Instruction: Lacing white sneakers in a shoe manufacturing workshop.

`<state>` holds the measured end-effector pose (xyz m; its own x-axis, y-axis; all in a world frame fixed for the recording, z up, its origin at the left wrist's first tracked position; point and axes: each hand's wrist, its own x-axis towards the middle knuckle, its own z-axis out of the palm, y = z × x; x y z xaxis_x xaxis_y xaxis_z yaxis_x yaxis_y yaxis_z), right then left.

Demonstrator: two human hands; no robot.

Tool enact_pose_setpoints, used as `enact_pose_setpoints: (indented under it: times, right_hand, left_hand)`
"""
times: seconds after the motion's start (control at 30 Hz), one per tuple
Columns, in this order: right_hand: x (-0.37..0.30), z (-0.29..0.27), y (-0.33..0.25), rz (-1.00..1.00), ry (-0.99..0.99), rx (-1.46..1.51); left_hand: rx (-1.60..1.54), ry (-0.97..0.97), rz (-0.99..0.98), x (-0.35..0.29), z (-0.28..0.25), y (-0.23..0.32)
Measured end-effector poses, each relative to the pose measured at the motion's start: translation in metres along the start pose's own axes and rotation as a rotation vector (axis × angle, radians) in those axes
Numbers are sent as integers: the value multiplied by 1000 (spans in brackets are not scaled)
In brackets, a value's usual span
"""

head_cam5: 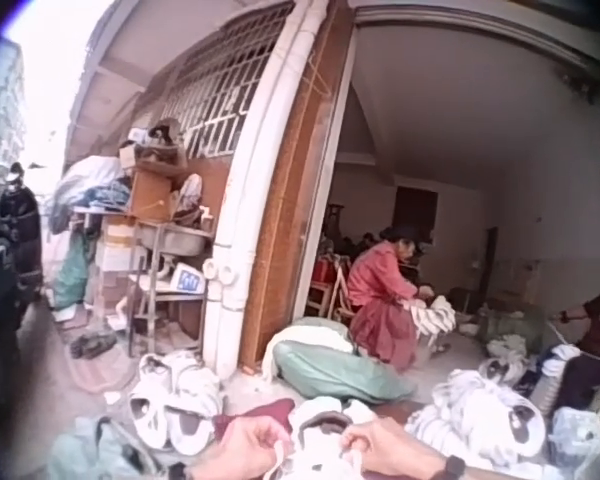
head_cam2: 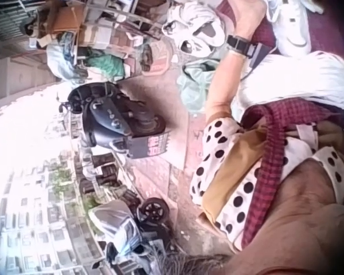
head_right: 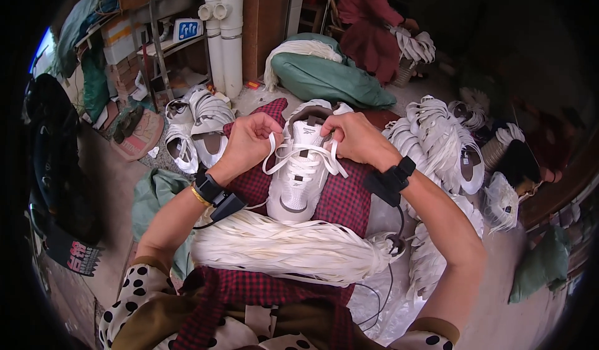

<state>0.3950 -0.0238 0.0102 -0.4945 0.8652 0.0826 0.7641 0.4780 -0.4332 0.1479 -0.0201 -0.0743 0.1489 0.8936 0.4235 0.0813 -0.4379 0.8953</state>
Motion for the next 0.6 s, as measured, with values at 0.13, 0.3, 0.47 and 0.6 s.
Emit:
enact_pose_setpoints:
  times: [0.13,0.3,0.47,0.6]
  right_hand:
    - [0,-3,6,-79,-4,-30]
    - [7,-8,2,-136,-39,-40]
    - [16,-19,-6,-187,-129,-315]
    - [24,-16,2,-275,-230,-472]
  left_hand:
    - [140,-45,-10,5,-3,9]
    - [310,-49,75,14,3,11]
    - [448,-466,145,42,-8,33]
    - [898,-794,786,65,-19,41]
